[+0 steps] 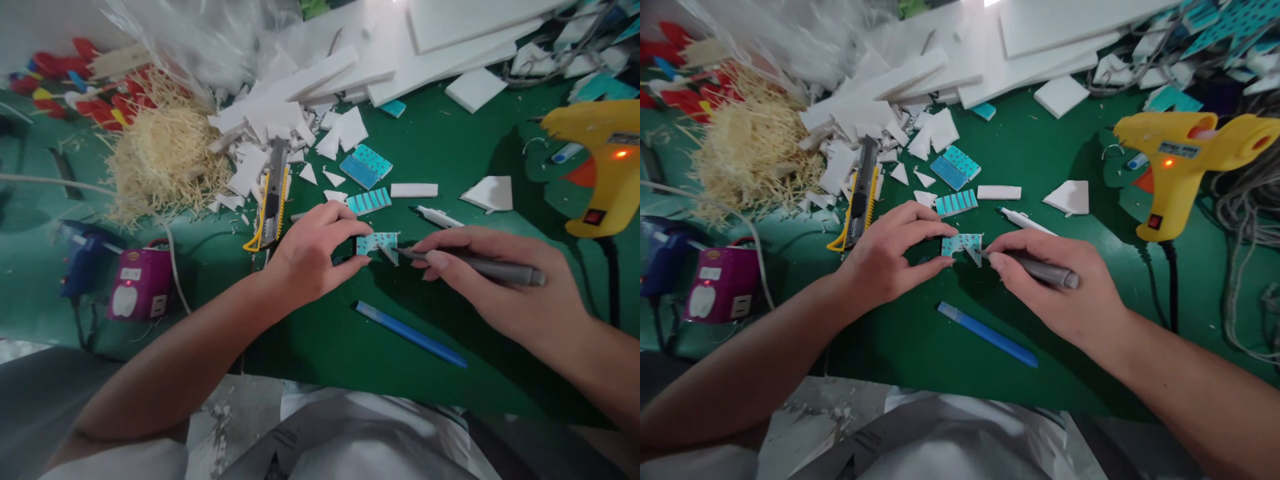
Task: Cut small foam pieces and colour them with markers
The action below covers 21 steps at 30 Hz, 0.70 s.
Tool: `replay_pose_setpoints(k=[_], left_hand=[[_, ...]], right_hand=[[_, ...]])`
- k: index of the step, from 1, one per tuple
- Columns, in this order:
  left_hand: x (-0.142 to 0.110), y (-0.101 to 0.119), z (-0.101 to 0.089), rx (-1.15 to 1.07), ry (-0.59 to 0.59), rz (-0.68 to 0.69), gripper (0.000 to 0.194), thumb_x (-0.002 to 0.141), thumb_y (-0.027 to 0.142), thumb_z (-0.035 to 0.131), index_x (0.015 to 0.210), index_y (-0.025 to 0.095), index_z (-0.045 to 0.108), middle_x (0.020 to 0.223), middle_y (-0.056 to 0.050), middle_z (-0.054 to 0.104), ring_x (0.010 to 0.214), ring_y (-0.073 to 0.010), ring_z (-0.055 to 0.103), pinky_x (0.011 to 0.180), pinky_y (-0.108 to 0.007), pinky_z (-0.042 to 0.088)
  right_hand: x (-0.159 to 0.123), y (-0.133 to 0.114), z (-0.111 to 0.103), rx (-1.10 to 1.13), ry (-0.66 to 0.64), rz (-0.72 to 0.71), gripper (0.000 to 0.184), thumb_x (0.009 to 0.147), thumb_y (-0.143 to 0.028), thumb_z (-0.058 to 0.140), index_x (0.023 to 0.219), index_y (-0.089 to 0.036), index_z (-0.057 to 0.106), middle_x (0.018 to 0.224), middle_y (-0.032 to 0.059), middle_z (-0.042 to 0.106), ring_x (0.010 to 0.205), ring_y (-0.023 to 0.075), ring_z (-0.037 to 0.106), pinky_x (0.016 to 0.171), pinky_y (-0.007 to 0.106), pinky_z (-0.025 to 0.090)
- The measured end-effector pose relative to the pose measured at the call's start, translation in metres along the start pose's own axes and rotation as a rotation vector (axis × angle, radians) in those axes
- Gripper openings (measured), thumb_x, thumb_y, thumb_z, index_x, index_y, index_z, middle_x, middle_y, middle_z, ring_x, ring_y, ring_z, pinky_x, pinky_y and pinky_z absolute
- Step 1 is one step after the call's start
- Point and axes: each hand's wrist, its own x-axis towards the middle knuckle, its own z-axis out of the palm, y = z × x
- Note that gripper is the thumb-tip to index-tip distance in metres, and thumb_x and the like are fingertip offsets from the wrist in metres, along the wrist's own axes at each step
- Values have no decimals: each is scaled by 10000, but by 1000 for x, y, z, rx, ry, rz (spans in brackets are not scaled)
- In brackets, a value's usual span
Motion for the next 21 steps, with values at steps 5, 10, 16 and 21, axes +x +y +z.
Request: replay_pose_setpoints(k=[5,10,16,21], left_hand=[[0,0,1,3,-7,-3,265,962,232,710,1195,106,708,1109,-119,671,1031,-233,668,917,-370,577],[0,-1,1,-3,-11,-4,263,964,231,707,1198,110,702,1119,-122,668,1041,-235,668,925,-370,573],[0,-1,1,-5,-9,-5,254,969,235,704,1192,114,701,1111,-116,667,1038,-230,666,924,-366,566],[0,-1,1,-8,-8,-4,256,965,234,705,1191,114,701,1108,-116,668,1033,-233,663,917,-370,566]], right_hand=[[-2,-1,-2,-8,5,11,82,914,-301,719,908,-270,794,796,-11,802,602,154,724,475,250,528],[-4,-3,-6,12,14,18,101,918,-330,716,870,-266,778,767,-6,800,591,159,740,505,245,573],[-4,0,-5,-2,-3,6,97,929,-319,714,883,-279,789,753,-16,797,582,161,736,506,254,565],[-5,0,-4,-6,-9,20,110,938,-312,705,884,-272,791,785,-10,804,605,163,738,507,257,559]])
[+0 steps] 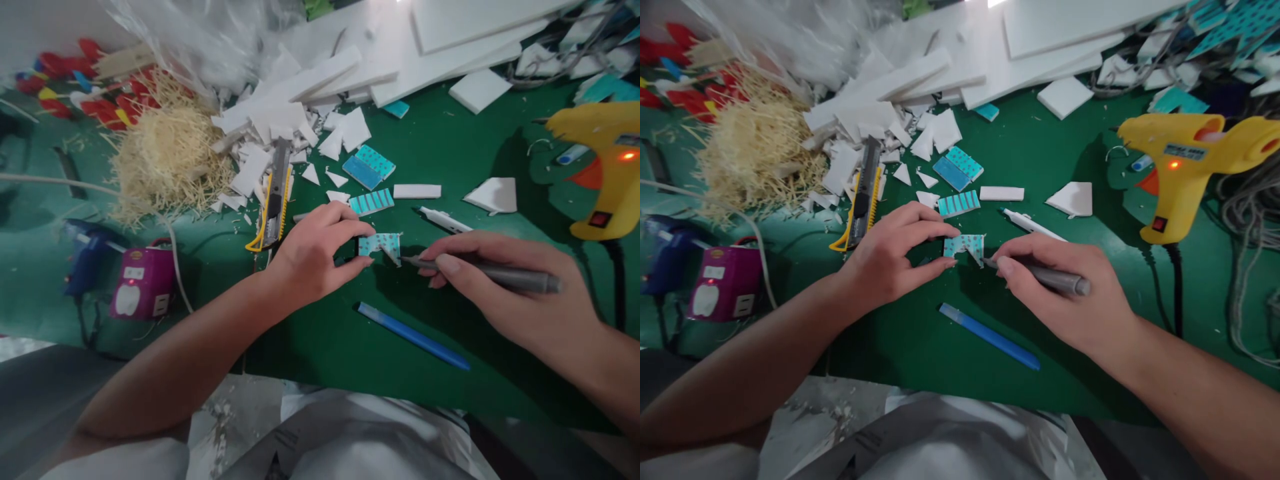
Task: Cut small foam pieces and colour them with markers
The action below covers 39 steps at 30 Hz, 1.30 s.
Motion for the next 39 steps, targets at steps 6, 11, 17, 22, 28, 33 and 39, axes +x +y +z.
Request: replay_pose_setpoints(k=[6,11,17,22,28,33,39], left_hand=[[0,1,-2,-6,-5,-13,246,972,241,696,1192,129,698,1118,-110,672,1032,-226,666,916,-371,567],[-1,1,-1,7,-10,-11,246,975,241,692,1194,128,698,1115,-112,675,1036,-229,673,925,-376,568],[0,5,-3,29,-14,-9,283,998,245,666,1256,128,658,1174,-129,698,1074,-232,685,923,-367,577],[-6,16,-28,204,-61,-37,136,977,280,667,1054,170,687,1057,-80,731,997,-233,706,869,-349,565],[-21,24,-40,460,-171,-122,146,876,350,721,876,213,668,769,-7,685,656,-209,661,556,-322,440],[-17,24,-28,458,-222,-70,75,921,243,654,863,200,676,816,-20,703,745,-215,700,623,-312,485],[-15,21,-25,367,-211,8,134,1001,233,592,966,167,703,900,-47,709,836,-219,711,730,-319,549]], right_hand=[[3,-2,1,15,-5,-33,85,909,-265,710,873,-265,787,771,-21,801,573,144,730,499,230,560],[2,-3,-1,29,3,-5,98,929,-314,716,873,-267,780,753,-15,793,589,154,739,507,233,577],[1,-6,-3,57,41,21,114,913,-378,740,901,-273,782,785,-6,792,610,150,724,541,249,583],[-1,-7,-5,54,75,-20,74,926,-317,719,946,-333,788,794,-38,793,643,151,736,596,248,605],[-2,-7,-5,26,65,-53,85,935,-307,704,936,-350,778,802,-45,797,630,167,743,570,270,605],[-2,-2,-3,-20,41,-140,103,919,-264,730,981,-331,775,794,-40,806,583,156,736,485,244,565],[4,-7,-7,-63,-66,-227,111,874,-260,727,959,-305,781,918,-2,839,751,203,801,743,319,683]])
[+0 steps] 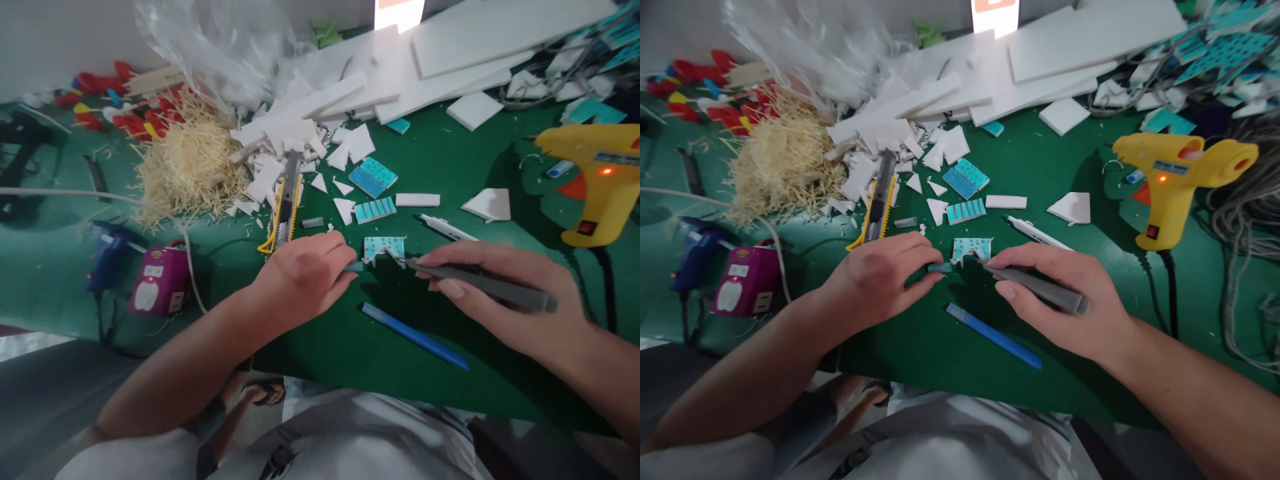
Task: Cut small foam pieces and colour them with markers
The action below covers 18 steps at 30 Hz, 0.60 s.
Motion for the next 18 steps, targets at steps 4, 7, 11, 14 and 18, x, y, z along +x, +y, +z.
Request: replay_pose_setpoints(k=[4,7,11,14,18], left_hand=[[0,1,5,-14,55,47,200,1042,258,566,963,157,720,914,-53,743,852,-222,734,754,-326,571],[1,5,9,-69,159,82,200,1057,270,568,996,156,722,948,-46,778,878,-213,762,787,-317,594],[-1,9,10,-125,262,61,177,1070,290,580,1059,173,713,983,-39,809,925,-170,782,859,-272,611],[-3,9,10,-124,302,64,150,1064,278,594,1091,190,712,1007,-38,814,966,-156,782,914,-260,607],[-1,7,10,-92,216,92,179,1069,266,561,1091,183,718,997,-46,802,916,-167,772,839,-271,604]], right_hand=[[-1,1,-1,17,-21,-6,147,880,-242,712,982,-319,784,922,-6,838,705,194,789,771,325,680],[-6,6,1,60,-24,-81,198,906,-256,710,1070,-341,782,934,-19,834,682,169,774,770,288,663],[-10,11,2,67,-55,-140,257,928,-252,683,1142,-354,782,945,-19,835,713,176,785,724,267,652],[-10,13,1,55,-44,-148,285,925,-244,688,1162,-372,784,970,-33,837,728,170,790,726,259,651],[-11,14,2,71,20,-86,265,948,-251,681,1150,-388,785,981,-35,834,686,168,775,715,283,659]])
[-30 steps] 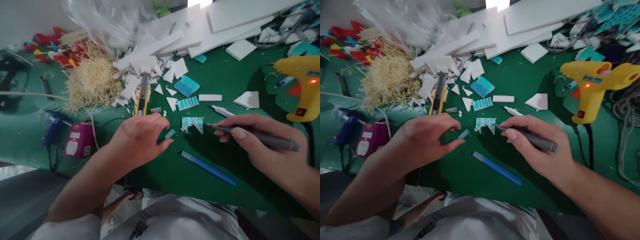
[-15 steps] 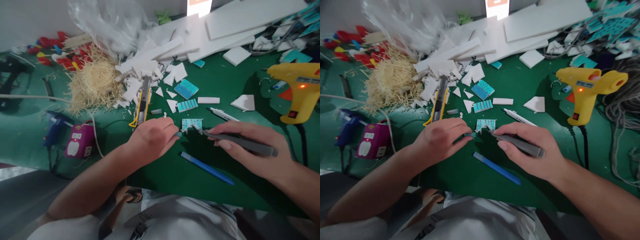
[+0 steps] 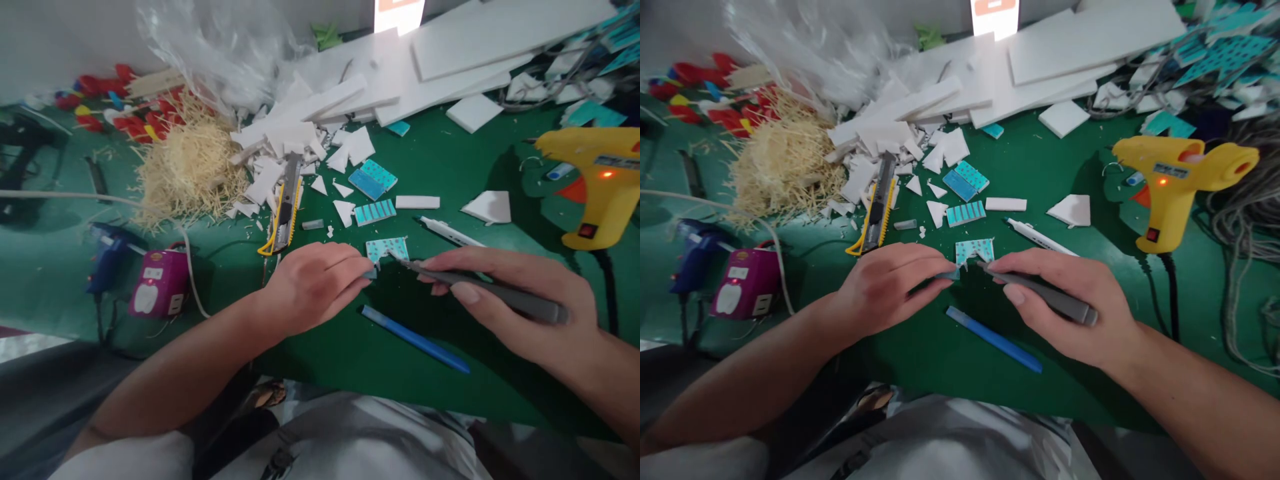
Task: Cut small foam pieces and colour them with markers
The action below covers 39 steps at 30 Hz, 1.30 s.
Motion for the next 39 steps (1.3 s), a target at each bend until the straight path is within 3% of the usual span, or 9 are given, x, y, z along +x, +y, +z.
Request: replay_pose_setpoints(k=[3,9,11,12,21,25,29,33,39], left_hand=[[2,-1,0,-17,-50,44,196,1071,245,537,1067,168,717,990,-54,788,888,-169,755,815,-274,593],[3,-2,-1,-56,-106,62,168,1045,207,558,992,149,707,994,-67,756,891,-178,723,809,-280,579],[3,-3,-1,-64,-117,66,157,1038,196,563,996,142,704,993,-71,749,894,-181,719,811,-281,577],[3,-3,-2,-68,-120,69,152,1034,190,564,997,140,703,992,-71,747,893,-182,717,810,-282,576],[4,-5,-2,-76,-115,99,161,1027,169,540,996,135,694,986,-68,733,882,-178,689,811,-275,558],[4,-6,-3,-75,-135,80,159,1016,179,542,978,143,692,958,-57,720,865,-180,681,784,-284,553],[3,-8,-8,-56,-190,56,156,939,156,540,942,141,695,932,-63,700,850,-206,685,750,-313,557],[3,-10,-12,13,-257,18,154,846,133,537,904,149,678,909,-65,675,826,-225,673,730,-337,553],[3,-11,-16,33,-280,18,164,817,123,524,890,153,669,885,-61,651,797,-218,644,703,-333,532]], right_hand=[[1,-3,-1,-31,93,51,232,963,-248,675,1122,-367,794,930,-23,825,682,173,763,660,280,641],[8,-13,-12,-311,174,39,304,955,-256,695,1248,-313,754,1116,52,790,1031,213,750,931,327,612],[9,-11,-16,-249,234,2,357,955,-324,698,1311,-326,728,1157,70,772,999,226,747,927,373,617],[9,-10,-16,-215,228,90,389,949,-290,712,1335,-338,716,1226,74,751,1034,224,742,949,379,611],[13,-8,-13,-327,309,164,208,946,-171,685,967,-315,833,1140,13,773,781,102,733,696,249,612],[10,-12,-13,-476,347,174,222,981,-196,619,970,-316,806,1022,-8,772,1025,162,747,820,312,621],[12,-11,-22,-625,270,102,197,973,-208,619,1008,-289,796,1130,30,769,1015,199,757,778,349,617],[17,-2,-30,-795,171,-140,187,970,-196,617,945,-256,793,1017,62,766,874,182,761,678,308,594],[14,-2,-18,-864,-64,-355,272,942,-170,546,800,-207,775,954,86,787,779,207,739,655,336,574]])
